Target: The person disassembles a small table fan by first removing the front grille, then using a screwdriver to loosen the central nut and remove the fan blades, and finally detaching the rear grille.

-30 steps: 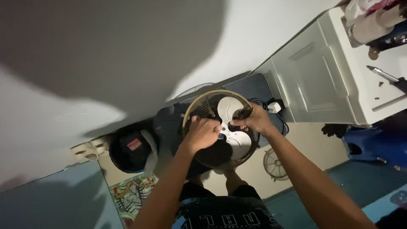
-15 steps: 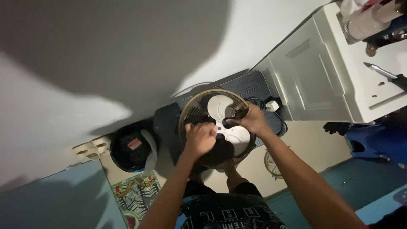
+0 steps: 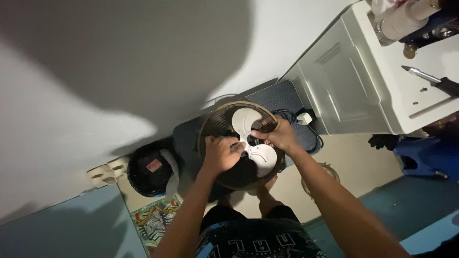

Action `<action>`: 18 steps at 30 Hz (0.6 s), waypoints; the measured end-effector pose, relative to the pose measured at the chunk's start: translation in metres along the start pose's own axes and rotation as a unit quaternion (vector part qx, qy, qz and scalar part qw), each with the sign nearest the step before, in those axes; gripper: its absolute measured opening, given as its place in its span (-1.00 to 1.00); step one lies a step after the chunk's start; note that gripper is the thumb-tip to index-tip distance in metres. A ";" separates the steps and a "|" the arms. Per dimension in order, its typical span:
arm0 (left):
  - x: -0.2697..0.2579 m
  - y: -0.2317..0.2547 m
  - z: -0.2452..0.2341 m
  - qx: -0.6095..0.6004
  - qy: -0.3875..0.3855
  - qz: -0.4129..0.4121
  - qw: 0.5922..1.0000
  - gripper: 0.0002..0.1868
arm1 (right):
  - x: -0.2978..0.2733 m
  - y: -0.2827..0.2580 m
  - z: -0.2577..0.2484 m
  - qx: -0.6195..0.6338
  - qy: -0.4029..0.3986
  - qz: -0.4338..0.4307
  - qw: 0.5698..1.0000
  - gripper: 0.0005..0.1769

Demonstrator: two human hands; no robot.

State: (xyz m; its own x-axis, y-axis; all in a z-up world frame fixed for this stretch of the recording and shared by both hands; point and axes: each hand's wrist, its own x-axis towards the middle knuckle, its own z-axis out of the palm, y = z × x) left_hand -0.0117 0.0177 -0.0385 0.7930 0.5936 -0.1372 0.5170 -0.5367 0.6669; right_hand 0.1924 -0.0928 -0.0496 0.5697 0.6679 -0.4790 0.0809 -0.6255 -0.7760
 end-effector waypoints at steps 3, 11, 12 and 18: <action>-0.002 -0.003 0.004 0.010 0.065 0.055 0.996 -0.72 | 0.000 0.002 0.003 -0.033 0.023 0.001 0.999 -0.37; -0.007 -0.008 -0.002 -0.008 -0.006 0.002 1.000 -0.64 | -0.011 -0.019 0.010 -0.073 0.068 0.081 0.992 -0.39; -0.008 -0.007 -0.002 -0.004 0.021 0.010 1.000 -0.64 | -0.012 -0.024 0.012 -0.105 0.082 0.074 0.988 -0.39; -0.013 -0.003 -0.003 -0.034 0.083 0.008 0.996 -0.74 | -0.017 -0.046 0.014 -0.135 0.119 0.061 0.982 -0.31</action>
State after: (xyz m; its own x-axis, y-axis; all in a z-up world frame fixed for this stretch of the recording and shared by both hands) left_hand -0.0244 0.0136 -0.0362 0.7344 0.6787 -0.0072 0.4766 -0.5081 0.7175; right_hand 0.1676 -0.0704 -0.0114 0.7614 0.4885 -0.4261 0.1964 -0.8003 -0.5665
